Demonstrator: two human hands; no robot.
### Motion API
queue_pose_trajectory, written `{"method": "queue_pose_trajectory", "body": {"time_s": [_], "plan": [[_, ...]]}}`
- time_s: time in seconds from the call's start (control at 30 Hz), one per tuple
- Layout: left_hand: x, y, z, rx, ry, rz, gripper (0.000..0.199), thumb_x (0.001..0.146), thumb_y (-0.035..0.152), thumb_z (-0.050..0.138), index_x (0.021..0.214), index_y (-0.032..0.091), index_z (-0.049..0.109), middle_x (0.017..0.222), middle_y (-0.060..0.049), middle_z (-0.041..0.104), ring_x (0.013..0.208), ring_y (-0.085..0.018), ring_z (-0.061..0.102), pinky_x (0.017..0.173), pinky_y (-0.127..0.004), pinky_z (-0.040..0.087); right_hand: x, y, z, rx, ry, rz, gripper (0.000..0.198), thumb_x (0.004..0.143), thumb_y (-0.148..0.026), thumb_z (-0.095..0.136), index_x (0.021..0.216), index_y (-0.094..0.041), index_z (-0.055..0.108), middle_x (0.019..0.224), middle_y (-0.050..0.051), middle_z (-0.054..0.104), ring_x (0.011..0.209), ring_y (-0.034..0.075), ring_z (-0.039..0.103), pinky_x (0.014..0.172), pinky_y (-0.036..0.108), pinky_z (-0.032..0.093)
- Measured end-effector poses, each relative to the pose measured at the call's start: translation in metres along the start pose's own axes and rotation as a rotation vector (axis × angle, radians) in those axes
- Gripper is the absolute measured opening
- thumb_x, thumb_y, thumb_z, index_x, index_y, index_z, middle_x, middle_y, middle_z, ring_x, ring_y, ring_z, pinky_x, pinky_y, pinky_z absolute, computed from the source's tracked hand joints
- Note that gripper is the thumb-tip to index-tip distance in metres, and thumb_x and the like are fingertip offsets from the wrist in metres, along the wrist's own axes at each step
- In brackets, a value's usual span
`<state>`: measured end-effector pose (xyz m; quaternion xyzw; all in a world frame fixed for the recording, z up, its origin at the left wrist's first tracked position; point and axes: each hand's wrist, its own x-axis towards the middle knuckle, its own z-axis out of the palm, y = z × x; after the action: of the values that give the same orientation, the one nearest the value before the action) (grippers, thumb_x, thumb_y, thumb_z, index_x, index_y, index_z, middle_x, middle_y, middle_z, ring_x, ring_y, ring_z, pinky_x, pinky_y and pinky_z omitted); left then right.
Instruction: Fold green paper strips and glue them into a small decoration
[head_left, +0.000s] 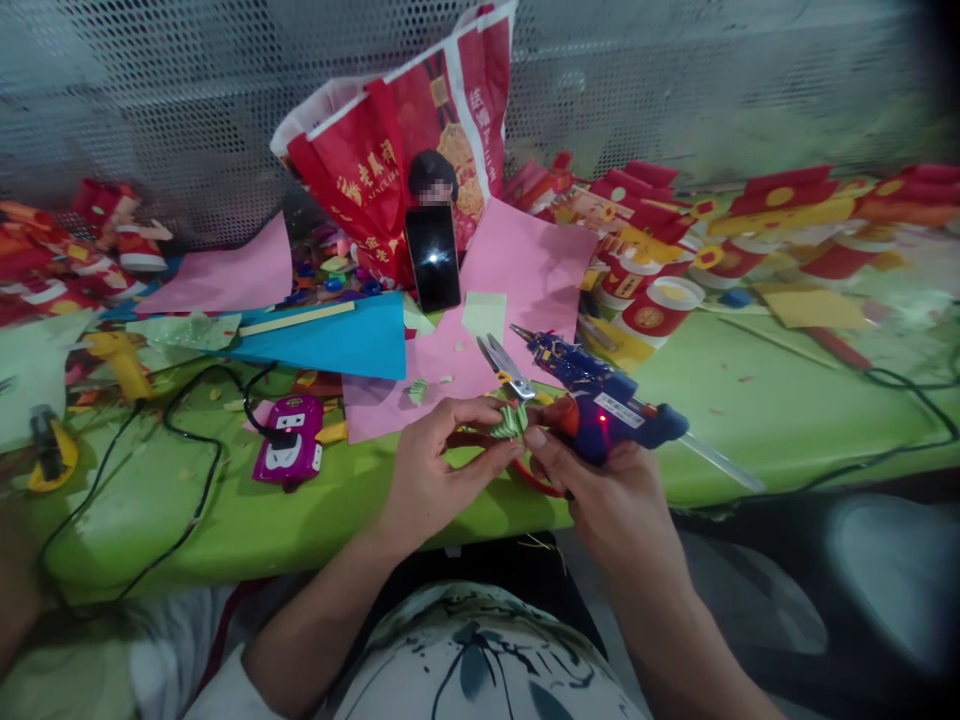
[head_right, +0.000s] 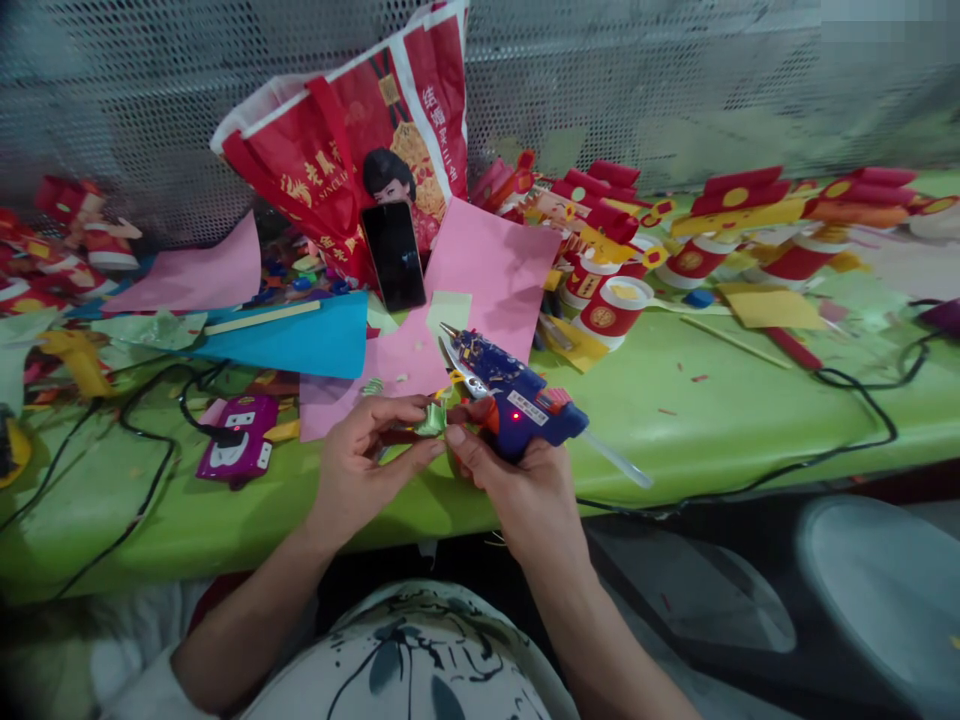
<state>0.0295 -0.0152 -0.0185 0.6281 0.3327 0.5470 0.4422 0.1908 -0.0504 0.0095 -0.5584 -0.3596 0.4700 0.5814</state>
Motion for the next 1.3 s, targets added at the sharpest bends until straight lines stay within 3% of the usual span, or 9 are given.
{"method": "queue_pose_trajectory", "body": {"time_s": [0.17,0.33,0.6,0.77,0.97,1.13,1.3], "plan": [[-0.001,-0.007,0.000,0.061,0.066,0.075,0.023,0.089,0.022,0.084,0.109,0.022,0.071,0.108,-0.005,0.080,0.096,-0.019,0.080,0.084,-0.028,0.068,0.000,0.001,0.000,0.015,-0.001,-0.018,0.037,0.076,-0.044,0.095,0.096,-0.020,0.076,0.079,0.001,0.074,0.060,0.013,0.057,0.054,0.027,0.048],[-0.002,-0.007,-0.001,0.110,0.026,0.066,0.033,0.091,0.019,0.081,0.122,0.024,0.072,0.116,-0.006,0.079,0.098,-0.019,0.079,0.087,-0.030,0.068,0.000,0.001,0.000,0.028,0.022,-0.034,0.037,0.074,-0.043,0.096,0.095,-0.020,0.077,0.077,0.000,0.071,0.062,0.013,0.057,0.054,0.026,0.049],[0.002,0.001,0.002,-0.029,0.031,0.054,0.034,0.086,0.017,0.087,0.118,0.024,0.076,0.114,-0.006,0.079,0.096,-0.017,0.079,0.085,-0.024,0.068,-0.002,-0.005,0.008,0.049,0.015,-0.070,0.027,0.077,-0.036,0.094,0.085,-0.020,0.074,0.065,-0.005,0.060,0.056,0.010,0.052,0.051,0.023,0.046],[0.004,0.000,0.002,-0.073,0.044,0.019,0.027,0.087,0.019,0.086,0.113,0.023,0.079,0.110,-0.006,0.076,0.098,-0.016,0.077,0.084,-0.024,0.067,-0.001,-0.002,0.009,0.083,0.005,-0.054,0.025,0.078,-0.036,0.094,0.089,-0.023,0.075,0.070,-0.004,0.065,0.057,0.011,0.055,0.051,0.024,0.046],[0.007,0.000,-0.002,-0.170,0.100,-0.006,0.026,0.084,0.016,0.089,0.108,0.025,0.082,0.111,-0.004,0.076,0.104,-0.016,0.076,0.086,-0.022,0.066,-0.006,0.001,-0.001,-0.006,-0.049,-0.054,0.026,0.084,-0.044,0.090,0.097,-0.024,0.078,0.080,0.001,0.073,0.062,0.014,0.058,0.053,0.027,0.046],[0.008,0.001,-0.003,-0.224,0.219,-0.064,0.028,0.081,0.016,0.091,0.107,0.025,0.083,0.103,-0.002,0.081,0.091,-0.014,0.078,0.082,-0.022,0.066,-0.024,-0.005,-0.011,-0.008,-0.044,-0.094,0.026,0.091,-0.050,0.083,0.095,-0.025,0.076,0.086,0.002,0.073,0.058,0.012,0.053,0.054,0.027,0.044],[0.007,0.001,-0.003,-0.262,0.289,-0.110,0.030,0.079,0.016,0.093,0.106,0.022,0.082,0.101,-0.003,0.082,0.086,-0.015,0.080,0.079,-0.023,0.068,-0.036,-0.003,-0.034,-0.098,-0.095,-0.074,0.031,0.095,-0.054,0.077,0.087,-0.024,0.073,0.075,0.002,0.067,0.060,0.014,0.054,0.053,0.027,0.045]]}}
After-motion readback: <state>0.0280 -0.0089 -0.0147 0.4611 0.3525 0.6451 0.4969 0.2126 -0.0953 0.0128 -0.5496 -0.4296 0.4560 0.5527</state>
